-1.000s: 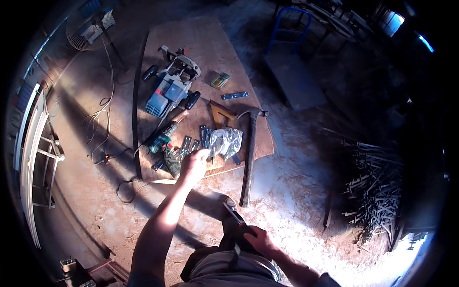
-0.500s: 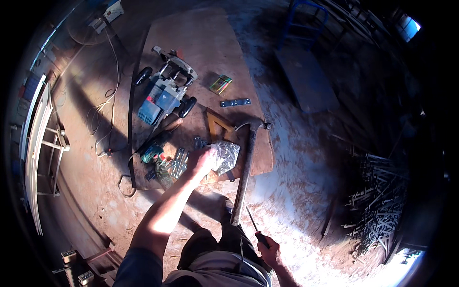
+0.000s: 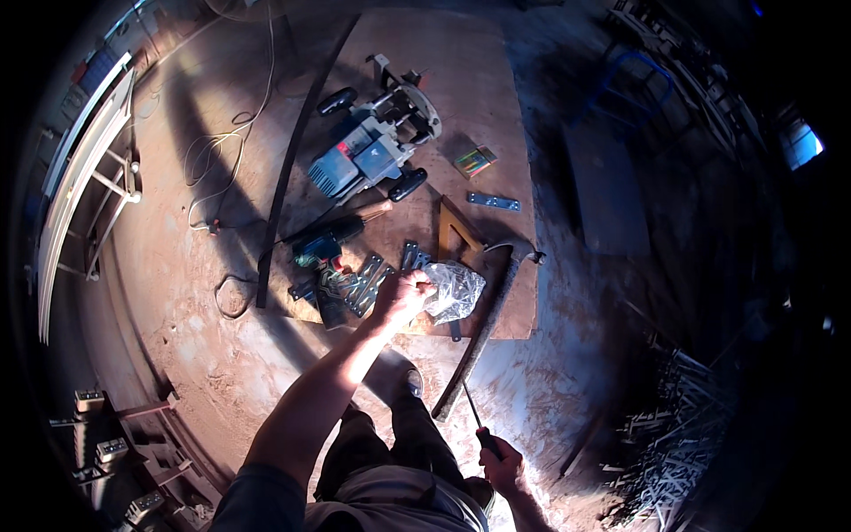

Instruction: The person uses a screwdriver to tighten screws on a wooden structure, then retrieves more screws from a plastic bag on a workbench.

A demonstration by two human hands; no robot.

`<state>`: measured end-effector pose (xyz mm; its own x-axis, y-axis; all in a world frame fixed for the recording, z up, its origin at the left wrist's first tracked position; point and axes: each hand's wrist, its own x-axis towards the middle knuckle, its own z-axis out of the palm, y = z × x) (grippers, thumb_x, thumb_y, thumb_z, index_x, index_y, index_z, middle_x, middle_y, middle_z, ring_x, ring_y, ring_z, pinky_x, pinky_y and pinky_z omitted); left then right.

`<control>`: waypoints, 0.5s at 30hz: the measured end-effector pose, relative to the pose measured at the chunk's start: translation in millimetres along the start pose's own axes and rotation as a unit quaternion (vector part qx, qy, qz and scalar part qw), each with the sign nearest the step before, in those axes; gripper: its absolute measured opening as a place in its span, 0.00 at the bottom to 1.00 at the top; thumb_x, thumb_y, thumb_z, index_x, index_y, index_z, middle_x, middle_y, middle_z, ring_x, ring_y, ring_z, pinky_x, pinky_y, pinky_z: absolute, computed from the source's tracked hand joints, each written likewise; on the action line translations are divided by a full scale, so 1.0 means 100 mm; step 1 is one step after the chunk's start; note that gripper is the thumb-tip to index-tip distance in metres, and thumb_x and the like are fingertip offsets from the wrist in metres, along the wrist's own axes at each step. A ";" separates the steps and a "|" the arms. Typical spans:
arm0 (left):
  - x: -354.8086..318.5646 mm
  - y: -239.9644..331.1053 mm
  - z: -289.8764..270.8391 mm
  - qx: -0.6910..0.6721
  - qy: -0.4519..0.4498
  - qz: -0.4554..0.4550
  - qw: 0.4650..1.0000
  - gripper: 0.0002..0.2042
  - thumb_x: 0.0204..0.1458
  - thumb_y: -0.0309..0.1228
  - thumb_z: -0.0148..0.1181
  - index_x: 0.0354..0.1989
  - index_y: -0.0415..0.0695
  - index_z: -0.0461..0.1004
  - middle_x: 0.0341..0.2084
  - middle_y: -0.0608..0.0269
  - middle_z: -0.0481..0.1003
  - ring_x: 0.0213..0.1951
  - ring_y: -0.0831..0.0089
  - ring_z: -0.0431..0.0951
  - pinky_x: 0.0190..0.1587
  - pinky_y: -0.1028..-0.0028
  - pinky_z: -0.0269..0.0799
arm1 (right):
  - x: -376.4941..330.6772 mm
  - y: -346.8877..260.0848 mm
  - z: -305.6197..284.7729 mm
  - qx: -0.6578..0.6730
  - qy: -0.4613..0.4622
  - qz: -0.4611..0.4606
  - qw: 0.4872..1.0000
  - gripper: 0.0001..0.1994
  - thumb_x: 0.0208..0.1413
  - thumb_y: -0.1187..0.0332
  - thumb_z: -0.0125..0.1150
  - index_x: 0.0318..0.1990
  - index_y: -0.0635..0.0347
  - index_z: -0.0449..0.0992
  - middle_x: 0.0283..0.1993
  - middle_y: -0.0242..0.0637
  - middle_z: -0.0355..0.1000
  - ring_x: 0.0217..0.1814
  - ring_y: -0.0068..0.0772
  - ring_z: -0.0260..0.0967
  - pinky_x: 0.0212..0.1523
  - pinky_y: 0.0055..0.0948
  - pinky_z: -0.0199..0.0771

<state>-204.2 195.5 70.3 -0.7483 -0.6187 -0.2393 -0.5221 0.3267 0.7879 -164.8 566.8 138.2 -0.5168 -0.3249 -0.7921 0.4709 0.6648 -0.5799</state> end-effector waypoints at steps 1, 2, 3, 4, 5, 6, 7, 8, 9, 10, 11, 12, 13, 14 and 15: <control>-0.02 0.00 0.01 0.004 0.008 0.011 1.000 0.08 0.49 0.32 0.62 0.35 0.43 0.78 0.27 0.55 0.79 0.30 0.69 0.80 0.34 0.72 0.73 | -0.01 -0.01 0.00 0.002 0.001 0.001 1.000 0.17 0.53 0.67 0.58 0.51 0.56 0.75 0.26 0.28 0.72 0.27 0.16 0.68 0.29 0.22 0.72; -0.03 -0.01 0.02 0.008 0.017 0.022 1.000 0.09 0.49 0.32 0.62 0.36 0.43 0.79 0.27 0.55 0.79 0.30 0.70 0.80 0.34 0.72 0.73 | -0.02 0.00 0.00 -0.008 0.003 0.001 1.000 0.17 0.53 0.67 0.58 0.51 0.56 0.75 0.26 0.27 0.72 0.27 0.16 0.67 0.29 0.21 0.71; -0.05 -0.02 0.03 0.012 0.025 0.032 0.999 0.09 0.49 0.33 0.62 0.37 0.43 0.79 0.27 0.55 0.79 0.30 0.70 0.80 0.34 0.72 0.73 | -0.04 0.02 0.00 -0.018 0.004 0.001 1.000 0.17 0.53 0.67 0.57 0.51 0.56 0.75 0.26 0.27 0.72 0.27 0.15 0.67 0.29 0.21 0.71; -0.07 -0.06 0.04 0.016 0.038 0.057 0.997 0.09 0.50 0.32 0.62 0.38 0.43 0.79 0.27 0.56 0.80 0.29 0.74 0.79 0.33 0.74 0.73 | -0.04 0.03 0.01 -0.028 0.005 0.001 1.000 0.17 0.53 0.67 0.57 0.51 0.55 0.75 0.26 0.27 0.72 0.26 0.15 0.67 0.29 0.20 0.70; -0.08 -0.10 0.05 -0.014 0.049 0.048 0.998 0.09 0.51 0.31 0.61 0.38 0.43 0.79 0.27 0.58 0.80 0.29 0.76 0.79 0.33 0.75 0.72 | -0.05 0.02 0.01 -0.025 0.002 -0.005 1.000 0.17 0.53 0.67 0.57 0.51 0.55 0.75 0.26 0.27 0.72 0.26 0.15 0.66 0.28 0.20 0.69; -0.10 -0.14 0.06 -0.045 0.062 0.038 0.996 0.08 0.52 0.31 0.61 0.38 0.43 0.79 0.26 0.60 0.80 0.28 0.78 0.78 0.32 0.76 0.72 | -0.07 0.01 0.01 -0.024 -0.001 -0.011 1.000 0.17 0.53 0.67 0.57 0.51 0.55 0.75 0.26 0.27 0.72 0.26 0.15 0.66 0.28 0.20 0.69; -0.11 -0.16 0.06 -0.075 0.072 0.029 0.994 0.08 0.52 0.30 0.60 0.38 0.42 0.79 0.26 0.61 0.80 0.28 0.80 0.77 0.31 0.78 0.72 | -0.08 0.00 0.02 -0.020 -0.004 -0.017 1.000 0.17 0.53 0.67 0.57 0.51 0.55 0.75 0.26 0.26 0.72 0.25 0.14 0.66 0.27 0.20 0.68; -0.12 -0.20 0.02 -0.198 0.060 0.020 0.978 0.07 0.55 0.28 0.58 0.38 0.40 0.78 0.25 0.66 0.78 0.26 0.83 0.75 0.28 0.82 0.70 | -0.10 0.01 0.02 -0.028 -0.002 -0.033 0.999 0.16 0.54 0.68 0.56 0.51 0.56 0.75 0.25 0.26 0.71 0.22 0.13 0.64 0.25 0.19 0.66; -0.14 -0.26 -0.05 -0.338 0.009 -0.057 0.939 0.07 0.56 0.28 0.56 0.38 0.38 0.77 0.24 0.67 0.76 0.24 0.82 0.73 0.25 0.83 0.68 | -0.11 -0.02 0.01 -0.019 -0.004 -0.036 0.999 0.15 0.54 0.68 0.56 0.50 0.56 0.75 0.25 0.26 0.71 0.21 0.13 0.63 0.24 0.19 0.65; -0.29 -0.14 -0.19 -0.383 0.004 -0.067 0.921 0.07 0.55 0.28 0.57 0.37 0.37 0.76 0.23 0.66 0.75 0.23 0.82 0.73 0.24 0.82 0.67 | -0.14 -0.03 0.02 -0.006 -0.005 -0.033 0.999 0.15 0.55 0.68 0.56 0.50 0.56 0.76 0.25 0.25 0.70 0.21 0.12 0.62 0.23 0.18 0.64; -0.44 -0.04 -0.38 -0.426 0.004 -0.075 0.902 0.08 0.55 0.28 0.58 0.37 0.37 0.76 0.23 0.66 0.74 0.23 0.81 0.73 0.23 0.82 0.67 | -0.19 -0.09 0.06 0.007 -0.009 -0.034 0.999 0.15 0.55 0.68 0.56 0.50 0.57 0.76 0.24 0.25 0.70 0.20 0.12 0.61 0.22 0.18 0.63; -0.61 -0.09 -0.54 -0.447 0.001 -0.097 0.889 0.08 0.54 0.29 0.58 0.38 0.37 0.75 0.23 0.64 0.74 0.23 0.80 0.73 0.23 0.82 0.67 | -0.26 -0.27 0.15 0.008 -0.009 -0.027 1.000 0.13 0.57 0.67 0.56 0.49 0.58 0.76 0.23 0.24 0.68 0.18 0.11 0.59 0.19 0.17 0.61; -0.82 -0.07 -0.72 -0.489 -0.014 -0.118 0.864 0.09 0.54 0.29 0.58 0.39 0.37 0.74 0.22 0.63 0.74 0.23 0.78 0.74 0.24 0.80 0.68 | -0.24 -0.21 0.20 0.026 -0.021 -0.059 0.998 0.14 0.57 0.61 0.59 0.47 0.58 0.77 0.22 0.23 0.67 0.17 0.11 0.58 0.18 0.17 0.59; -1.03 -0.21 -0.86 -0.493 -0.011 -0.132 0.860 0.09 0.54 0.29 0.58 0.39 0.36 0.73 0.23 0.61 0.75 0.24 0.77 0.75 0.24 0.78 0.69 | -0.26 -0.33 0.31 0.019 -0.033 -0.063 0.997 0.15 0.57 0.59 0.60 0.46 0.58 0.77 0.21 0.23 0.66 0.17 0.11 0.57 0.17 0.17 0.58; -1.28 -0.38 -0.95 -0.499 -0.005 -0.147 0.854 0.09 0.54 0.29 0.57 0.39 0.36 0.73 0.23 0.60 0.75 0.24 0.75 0.76 0.24 0.77 0.70 | -0.32 -0.47 0.43 0.010 -0.047 -0.066 0.997 0.17 0.56 0.56 0.61 0.45 0.58 0.77 0.20 0.23 0.65 0.16 0.11 0.56 0.16 0.17 0.56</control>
<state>-49.5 194.0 124.7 -0.6508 -0.5617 -0.5108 -0.0832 -0.6160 0.7834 -139.1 517.0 182.6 -0.5066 -0.4710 -0.7221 0.4176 0.5987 -0.6835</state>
